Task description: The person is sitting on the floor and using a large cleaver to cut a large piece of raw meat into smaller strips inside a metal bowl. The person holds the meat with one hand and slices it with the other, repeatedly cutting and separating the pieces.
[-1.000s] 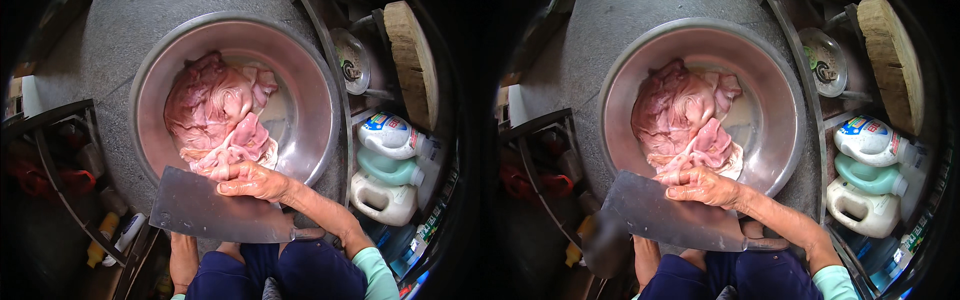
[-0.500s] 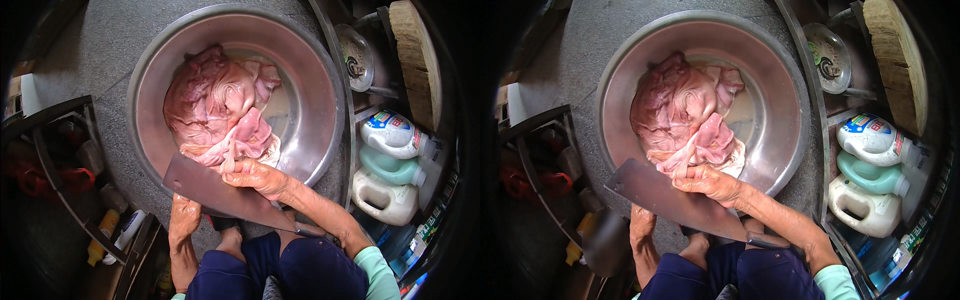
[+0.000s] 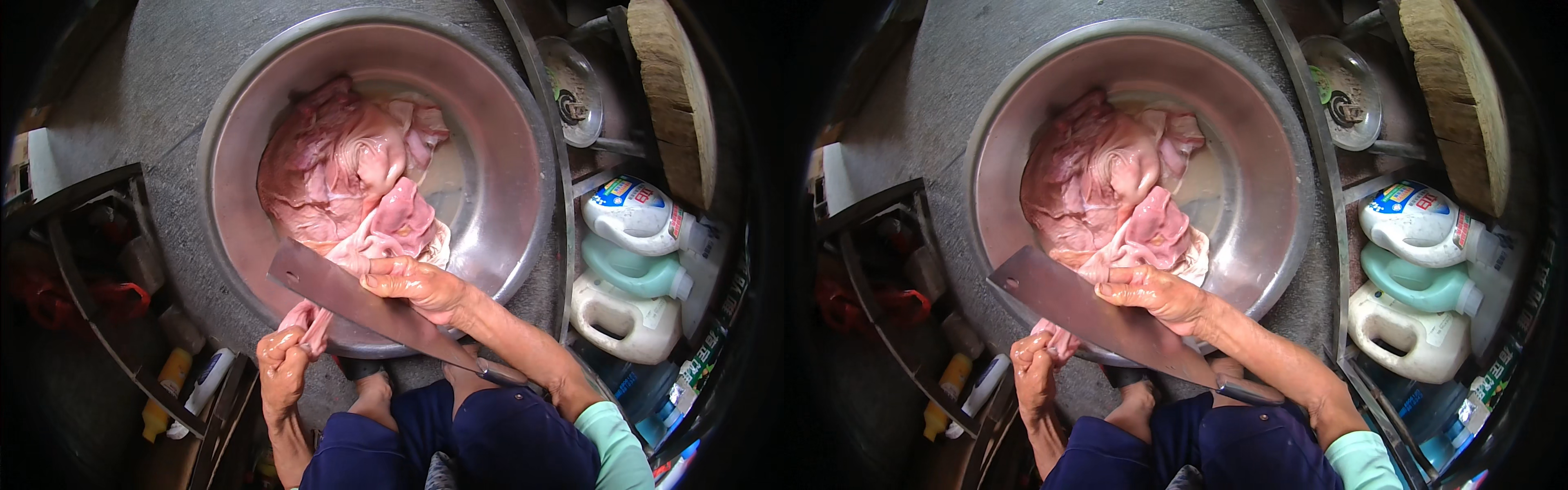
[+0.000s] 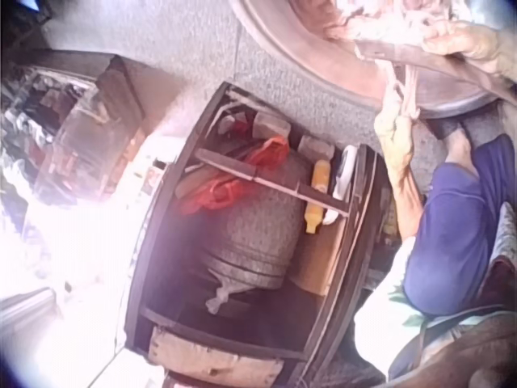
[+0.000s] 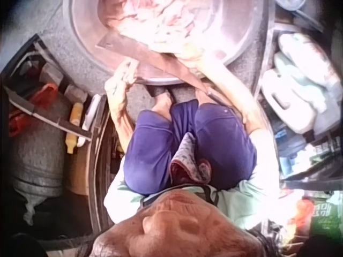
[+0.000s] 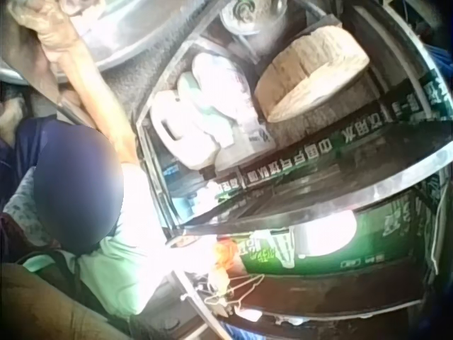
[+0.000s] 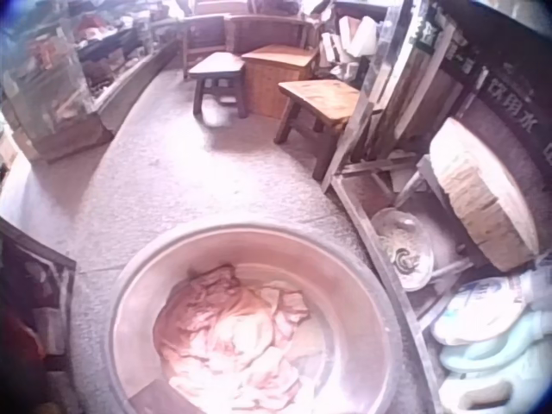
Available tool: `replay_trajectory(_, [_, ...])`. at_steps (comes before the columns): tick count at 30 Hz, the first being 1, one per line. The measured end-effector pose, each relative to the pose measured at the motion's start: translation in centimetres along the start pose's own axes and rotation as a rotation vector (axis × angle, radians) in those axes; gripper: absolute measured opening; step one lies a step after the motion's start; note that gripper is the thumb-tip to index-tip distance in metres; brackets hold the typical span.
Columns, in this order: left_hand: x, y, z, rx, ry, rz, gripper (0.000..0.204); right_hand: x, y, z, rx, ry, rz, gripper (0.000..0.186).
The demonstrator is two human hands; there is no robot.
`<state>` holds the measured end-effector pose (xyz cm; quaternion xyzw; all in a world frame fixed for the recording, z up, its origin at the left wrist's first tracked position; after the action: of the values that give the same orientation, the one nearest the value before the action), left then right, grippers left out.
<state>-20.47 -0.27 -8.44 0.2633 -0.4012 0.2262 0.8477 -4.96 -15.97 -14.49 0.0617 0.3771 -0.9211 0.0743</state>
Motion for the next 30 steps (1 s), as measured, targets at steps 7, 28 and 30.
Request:
replay_trajectory(7, [-0.2, 1.4, 0.9, -0.029, 0.003, -0.041, 0.013, 0.8, 2.1, -0.7, 0.033, 0.02, -0.056, 0.017])
replay_trajectory(28, [0.2, 3.8, 1.0, 0.038, 0.103, 0.72, 0.026, -2.7, 4.0, 0.1, 0.063, 0.063, -0.168, 0.037])
replay_trajectory(30, [0.6, 3.5, 0.1, 0.129, 0.011, 0.389, 0.02, -4.2, 4.9, 0.7, -0.01, 0.09, -0.186, 0.045])
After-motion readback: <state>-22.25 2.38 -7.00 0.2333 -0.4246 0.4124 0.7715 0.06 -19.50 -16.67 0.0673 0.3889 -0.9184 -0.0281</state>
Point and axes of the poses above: each hand's wrist, its own z-axis away from the middle knuckle, its own y-axis out of the back of the hand, x = y × z, the point moved 3 cm from there along -z, towards the middle knuckle, and after that the axes turned 15 degrees about x, right-handed, at the moved point
